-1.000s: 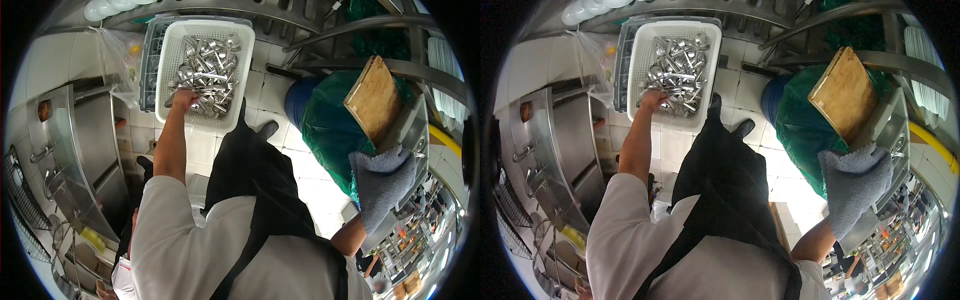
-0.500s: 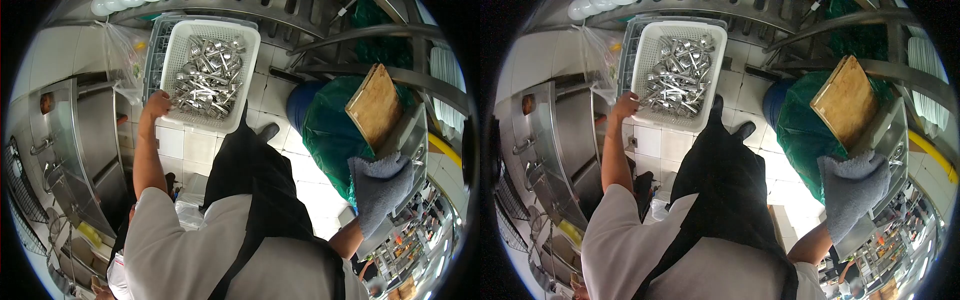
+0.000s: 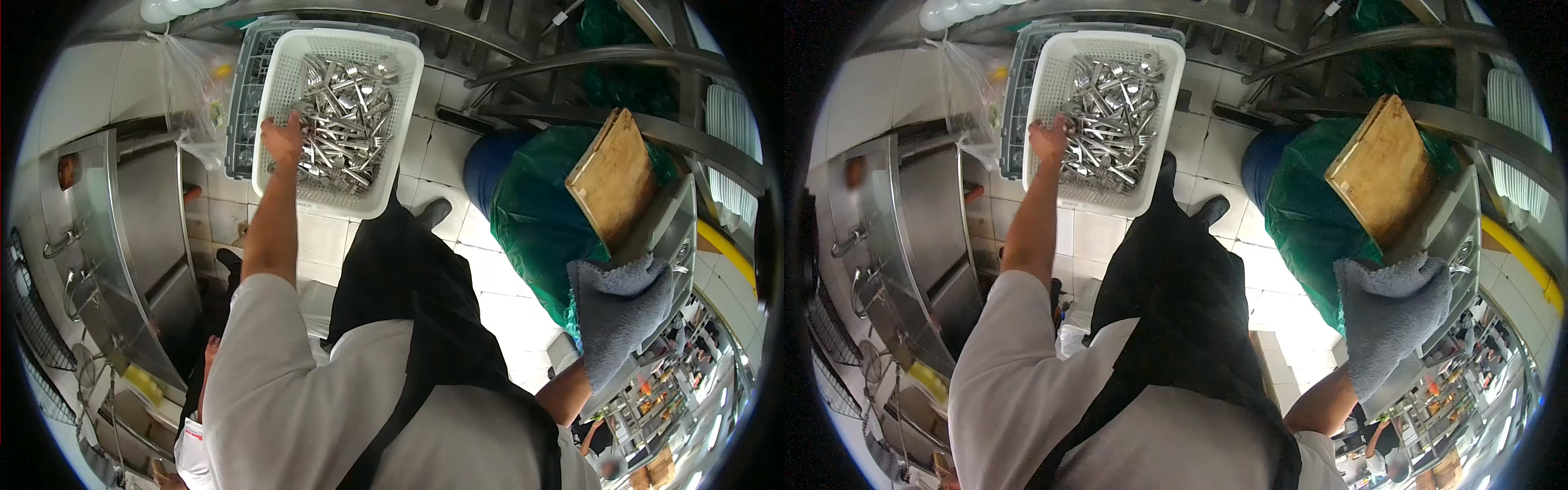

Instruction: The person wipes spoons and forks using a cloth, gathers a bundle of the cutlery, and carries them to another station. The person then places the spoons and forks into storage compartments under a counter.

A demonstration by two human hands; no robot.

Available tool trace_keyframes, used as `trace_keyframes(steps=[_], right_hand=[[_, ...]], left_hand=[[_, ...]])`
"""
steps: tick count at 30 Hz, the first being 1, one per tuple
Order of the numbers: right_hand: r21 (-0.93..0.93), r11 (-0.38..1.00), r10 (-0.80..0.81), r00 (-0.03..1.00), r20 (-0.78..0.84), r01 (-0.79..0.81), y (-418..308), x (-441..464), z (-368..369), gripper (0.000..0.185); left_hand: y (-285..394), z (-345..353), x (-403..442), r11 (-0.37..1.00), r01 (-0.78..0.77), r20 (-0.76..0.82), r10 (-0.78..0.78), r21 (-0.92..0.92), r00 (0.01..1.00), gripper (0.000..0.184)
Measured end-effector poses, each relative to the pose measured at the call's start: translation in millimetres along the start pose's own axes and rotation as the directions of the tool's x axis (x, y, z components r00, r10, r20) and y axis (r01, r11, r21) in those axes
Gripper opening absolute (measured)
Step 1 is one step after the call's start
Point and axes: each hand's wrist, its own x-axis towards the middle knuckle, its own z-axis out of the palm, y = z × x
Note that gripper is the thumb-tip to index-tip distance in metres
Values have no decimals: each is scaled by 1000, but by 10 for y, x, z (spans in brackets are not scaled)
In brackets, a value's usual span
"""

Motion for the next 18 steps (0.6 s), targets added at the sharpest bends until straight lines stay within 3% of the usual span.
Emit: trace_keyframes(steps=[3,6,9,12,14,18], right_hand=[[4,1000,4,1000,2,-4,0,12,2,68],[3,1000,4,1000,3,-4,-4,28,20,67],[-5,1000,5,1000,10,-5,-11,33,31,67],[-5,1000,1,1000,8,-1,-28,53,59,67],[-12,1000,3,1000,10,-3,-32,50,63,67],[-14,1000,1,1000,9,-1,-42,50,60,67]], left_hand=[[-59,61,-288,990,80,49,-86,119,995,82],[-186,279,-393,960,125,482,-236,251,844,96],[-166,516,-326,926,53,340,-190,373,921,108],[161,559,-214,869,213,283,-363,447,888,120],[326,500,-213,833,268,278,-436,483,856,118],[376,482,-157,861,250,341,-420,444,841,94]])
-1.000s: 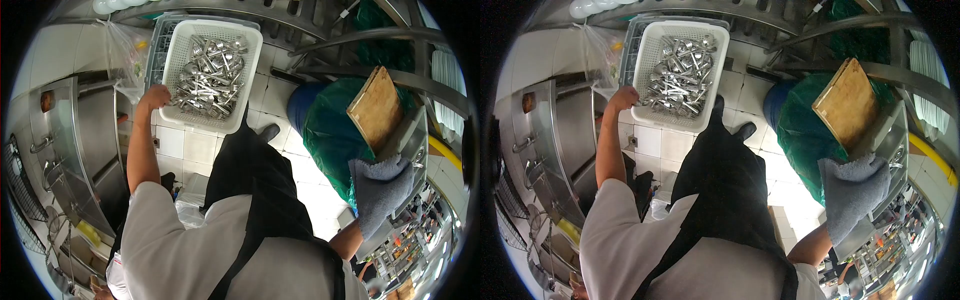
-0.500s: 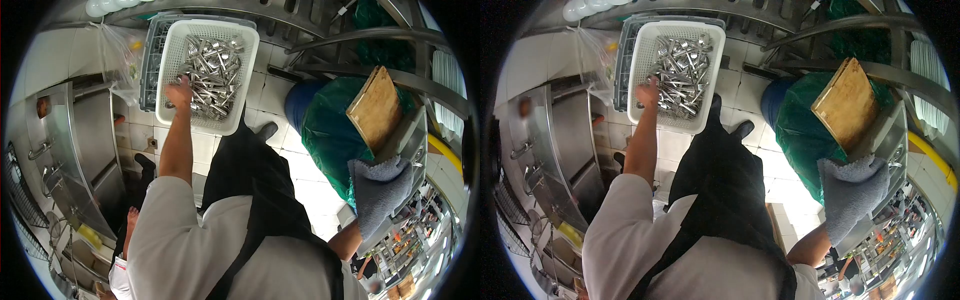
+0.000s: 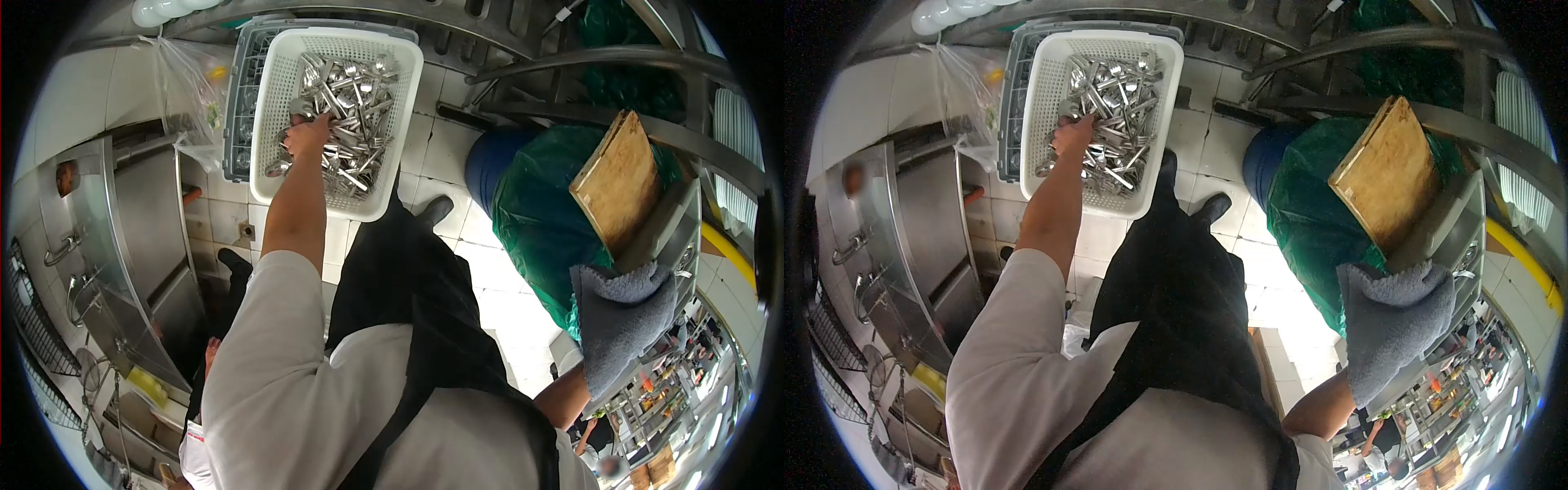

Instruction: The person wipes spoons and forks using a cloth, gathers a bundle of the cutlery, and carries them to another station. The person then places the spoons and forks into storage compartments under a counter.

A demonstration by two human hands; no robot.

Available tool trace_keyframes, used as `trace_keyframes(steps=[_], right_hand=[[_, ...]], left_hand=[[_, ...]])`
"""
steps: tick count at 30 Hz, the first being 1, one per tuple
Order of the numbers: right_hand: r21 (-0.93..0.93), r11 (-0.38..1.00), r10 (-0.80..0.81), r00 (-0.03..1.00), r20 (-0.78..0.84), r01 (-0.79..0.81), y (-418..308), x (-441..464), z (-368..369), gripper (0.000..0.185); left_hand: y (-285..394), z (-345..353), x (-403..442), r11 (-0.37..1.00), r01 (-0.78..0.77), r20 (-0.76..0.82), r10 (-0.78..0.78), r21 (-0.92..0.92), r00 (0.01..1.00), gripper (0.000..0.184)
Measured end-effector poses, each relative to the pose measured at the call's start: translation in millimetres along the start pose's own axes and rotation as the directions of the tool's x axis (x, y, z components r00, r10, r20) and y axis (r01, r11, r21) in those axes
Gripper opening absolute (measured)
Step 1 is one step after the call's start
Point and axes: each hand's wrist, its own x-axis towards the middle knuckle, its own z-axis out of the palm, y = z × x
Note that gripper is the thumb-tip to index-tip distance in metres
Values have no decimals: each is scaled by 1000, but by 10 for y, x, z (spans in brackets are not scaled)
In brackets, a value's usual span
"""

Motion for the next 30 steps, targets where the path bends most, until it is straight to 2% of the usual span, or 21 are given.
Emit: trace_keyframes(steps=[2,5,7,9,11,13,15,16,18,20,21,22,25,26,29,30], right_hand=[[4,1000,0,1000,-2,0,1,-2,-11,66],[6,1000,0,1000,-6,0,15,-6,-25,66],[10,1000,-2,1000,-14,2,21,0,-35,66],[8,1000,-5,1000,-14,5,32,-7,-46,66],[7,1000,-8,1000,-13,8,30,-8,-40,66],[5,1000,-10,1000,-11,10,36,-18,-41,66],[2,1000,-15,1000,-10,15,33,-22,-39,65],[0,1000,-16,1000,-10,16,36,-23,-34,65],[-3,1000,-21,1000,-6,21,40,-25,-36,65],[-3,1000,-18,1000,-5,18,43,-28,-38,65],[-6,1000,-19,1000,-5,19,48,-25,-40,65],[-4,1000,-18,1000,-4,18,43,-28,-32,65],[-5,1000,-22,1000,-2,22,46,-20,-30,65],[-7,1000,-20,1000,0,20,46,-22,-22,65],[-7,1000,-18,1000,0,18,36,-17,-9,65],[-9,1000,-18,1000,0,18,30,-18,-5,64]], left_hand=[[-135,65,128,991,-107,-13,107,-81,994,78],[-280,106,55,932,-147,-60,135,-333,989,61],[-412,241,206,947,-189,-192,141,-259,971,52],[-567,290,258,973,-108,-156,76,-203,985,49],[-682,235,305,963,-269,-81,265,-37,961,40],[-848,277,518,864,-478,80,471,158,878,36],[-887,345,472,918,-397,-98,396,3,913,32],[-846,324,355,908,-415,-209,418,60,884,34],[-814,436,410,920,-386,-408,325,-75,853,52],[-768,519,424,961,-194,-192,156,-198,969,64],[-716,531,372,967,-86,-73,70,-240,995,70],[-496,212,-29,945,28,24,-22,-325,999,77],[-344,359,-4,966,-39,-41,30,-256,999,70],[-286,368,63,968,13,48,-1,-250,999,60],[-179,535,403,948,20,150,29,-317,988,50],[-108,500,388,979,-107,94,124,-171,988,48]])
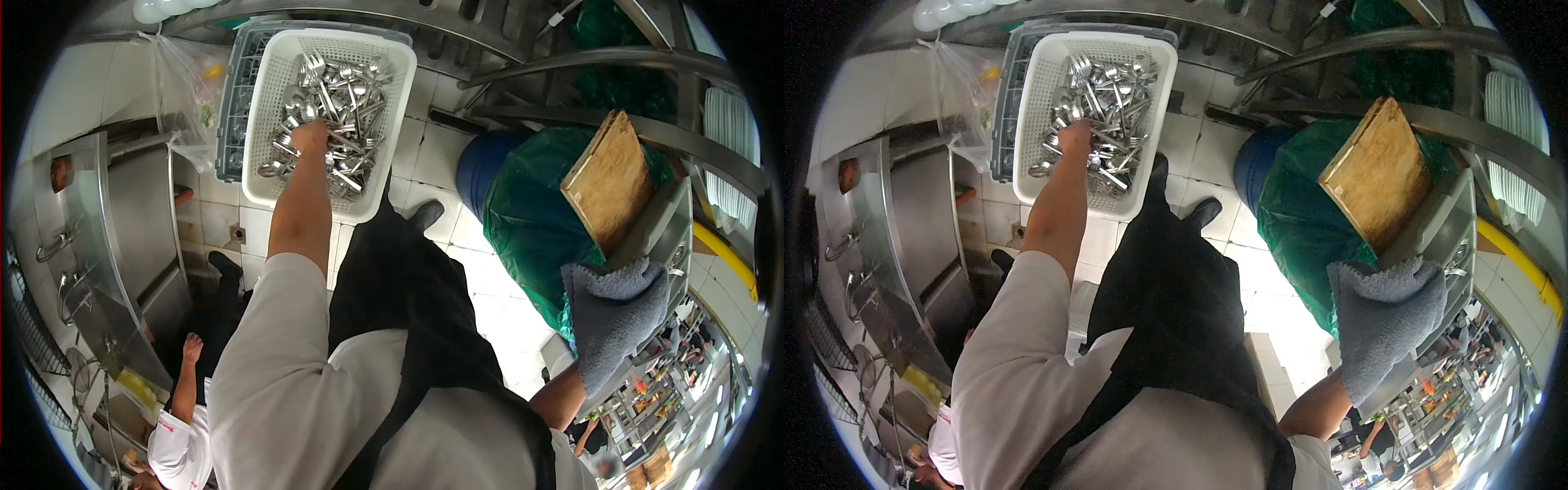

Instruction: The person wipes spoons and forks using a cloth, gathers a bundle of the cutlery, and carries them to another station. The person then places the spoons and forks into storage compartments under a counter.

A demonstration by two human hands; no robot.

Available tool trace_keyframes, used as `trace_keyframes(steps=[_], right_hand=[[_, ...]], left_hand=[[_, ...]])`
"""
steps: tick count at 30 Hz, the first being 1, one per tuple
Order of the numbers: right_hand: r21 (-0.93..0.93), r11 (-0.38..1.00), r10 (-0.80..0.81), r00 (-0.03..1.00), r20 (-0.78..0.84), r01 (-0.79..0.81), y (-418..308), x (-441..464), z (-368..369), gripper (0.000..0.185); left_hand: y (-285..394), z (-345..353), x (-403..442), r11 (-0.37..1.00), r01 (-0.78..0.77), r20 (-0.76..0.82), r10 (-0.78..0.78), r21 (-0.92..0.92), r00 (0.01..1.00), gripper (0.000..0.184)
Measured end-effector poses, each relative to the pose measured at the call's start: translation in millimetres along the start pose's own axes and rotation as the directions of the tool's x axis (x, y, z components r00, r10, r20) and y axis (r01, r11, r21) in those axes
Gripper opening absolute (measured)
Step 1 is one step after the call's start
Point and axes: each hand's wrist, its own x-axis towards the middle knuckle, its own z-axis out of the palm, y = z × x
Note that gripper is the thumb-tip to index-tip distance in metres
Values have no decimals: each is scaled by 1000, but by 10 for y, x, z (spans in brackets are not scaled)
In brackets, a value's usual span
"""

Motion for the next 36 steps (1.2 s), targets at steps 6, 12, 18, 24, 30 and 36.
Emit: trace_keyframes(steps=[6,12,18,24,30,36], right_hand=[[0,1000,1,1000,7,-1,-31,6,18,64],[-18,1000,22,1000,-6,-22,-26,-26,37,62],[6,1000,-4,1000,-5,4,42,-21,-27,63],[8,1000,-19,1000,-7,19,56,-17,-38,65],[9,1000,-19,1000,-7,20,51,-22,-28,65],[1,1000,-22,1000,1,22,27,-17,-15,65]], left_hand=[[366,-234,-262,998,24,-120,-30,-50,992,67],[-169,387,579,918,143,-53,-175,-371,983,74],[3,-123,-461,310,-214,-259,-112,-926,959,39],[63,-718,-915,177,-399,-391,78,-900,917,10],[-451,-189,-672,526,-453,-395,227,-720,890,22],[-145,-353,-385,730,-417,-378,232,-541,896,35]])
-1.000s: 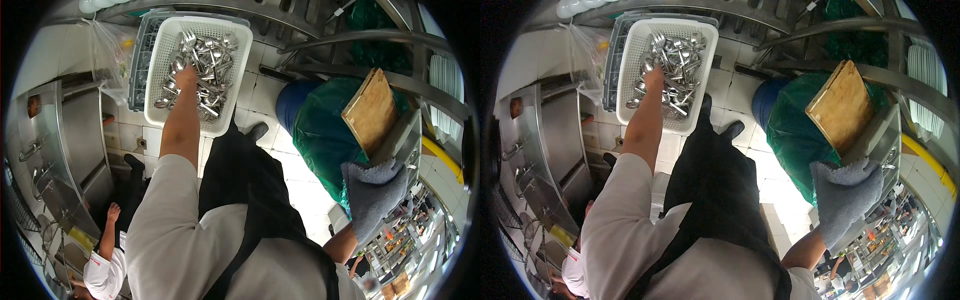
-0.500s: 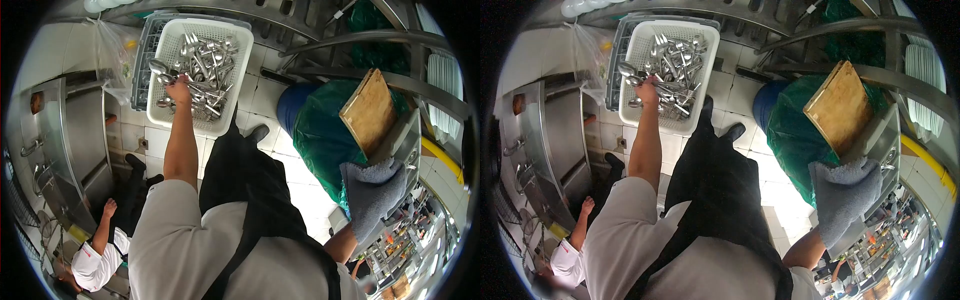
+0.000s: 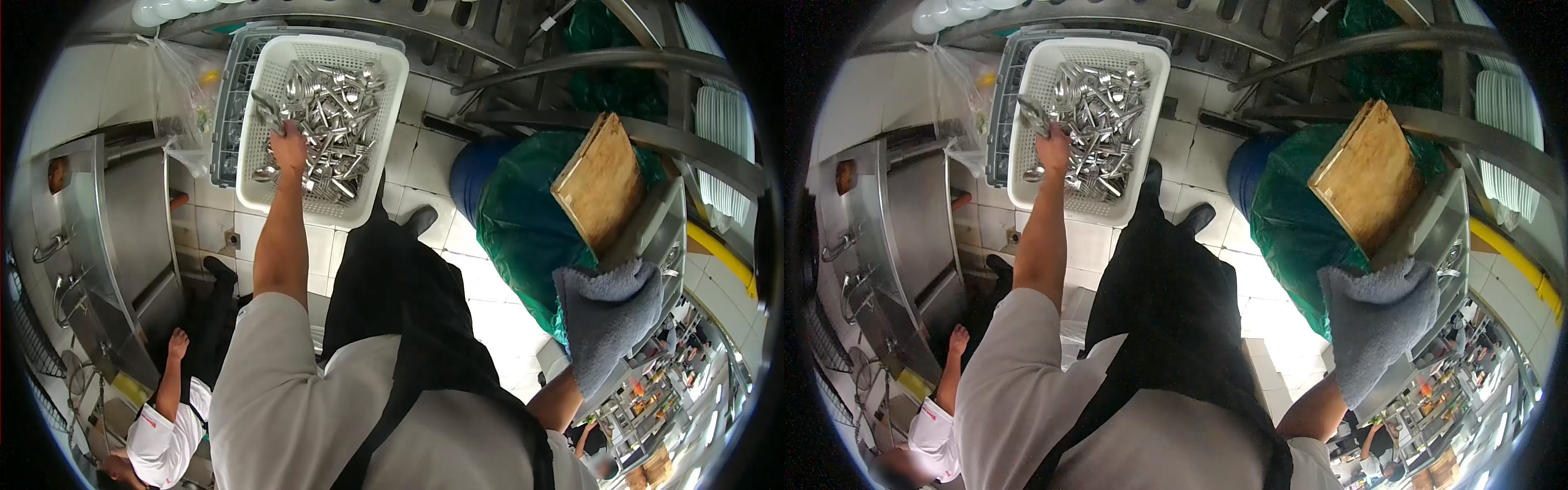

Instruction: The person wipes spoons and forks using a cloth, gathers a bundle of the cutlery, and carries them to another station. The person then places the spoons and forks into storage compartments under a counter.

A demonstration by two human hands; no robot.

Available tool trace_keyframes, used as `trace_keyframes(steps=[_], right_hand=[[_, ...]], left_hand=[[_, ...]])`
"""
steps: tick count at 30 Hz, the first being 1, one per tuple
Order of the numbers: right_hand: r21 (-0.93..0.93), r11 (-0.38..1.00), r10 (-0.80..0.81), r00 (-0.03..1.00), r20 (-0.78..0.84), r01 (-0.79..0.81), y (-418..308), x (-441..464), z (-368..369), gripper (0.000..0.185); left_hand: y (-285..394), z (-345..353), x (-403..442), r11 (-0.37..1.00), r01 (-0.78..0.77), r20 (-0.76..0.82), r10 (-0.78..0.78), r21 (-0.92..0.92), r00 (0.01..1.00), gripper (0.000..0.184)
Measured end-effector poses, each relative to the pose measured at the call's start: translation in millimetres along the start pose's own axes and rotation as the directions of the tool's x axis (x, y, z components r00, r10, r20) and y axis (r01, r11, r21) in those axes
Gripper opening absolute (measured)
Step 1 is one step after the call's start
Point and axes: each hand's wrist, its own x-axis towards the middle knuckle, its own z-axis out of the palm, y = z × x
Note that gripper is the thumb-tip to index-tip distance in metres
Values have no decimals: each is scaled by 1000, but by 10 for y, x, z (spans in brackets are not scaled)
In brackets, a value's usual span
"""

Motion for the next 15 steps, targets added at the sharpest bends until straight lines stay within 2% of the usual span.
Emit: trace_keyframes(steps=[1,3,5,6,9,10,13,15], right_hand=[[-2,1000,2,1000,2,-2,-4,7,4,65],[-1,1000,7,1000,6,-7,-20,19,31,65],[-6,1000,9,1000,7,-9,-28,39,39,65],[-8,1000,9,1000,7,-9,-33,56,49,65],[-14,1000,14,1000,12,-14,-60,86,91,65],[-15,1000,17,1000,10,-17,-66,97,91,65],[-22,1000,21,1000,13,-21,-89,115,109,65],[-22,1000,21,1000,14,-20,-101,124,109,65]], left_hand=[[-35,24,181,987,-31,11,29,158,1000,37],[-104,155,366,869,-137,30,139,475,990,55],[317,336,274,885,48,-57,-24,463,998,64],[371,442,297,857,112,-143,-45,504,989,72],[635,609,326,822,174,74,-253,543,965,73],[858,637,242,795,161,66,-245,585,967,74],[873,842,260,779,107,96,-210,617,973,74],[745,908,397,748,122,129,-268,652,955,70]])
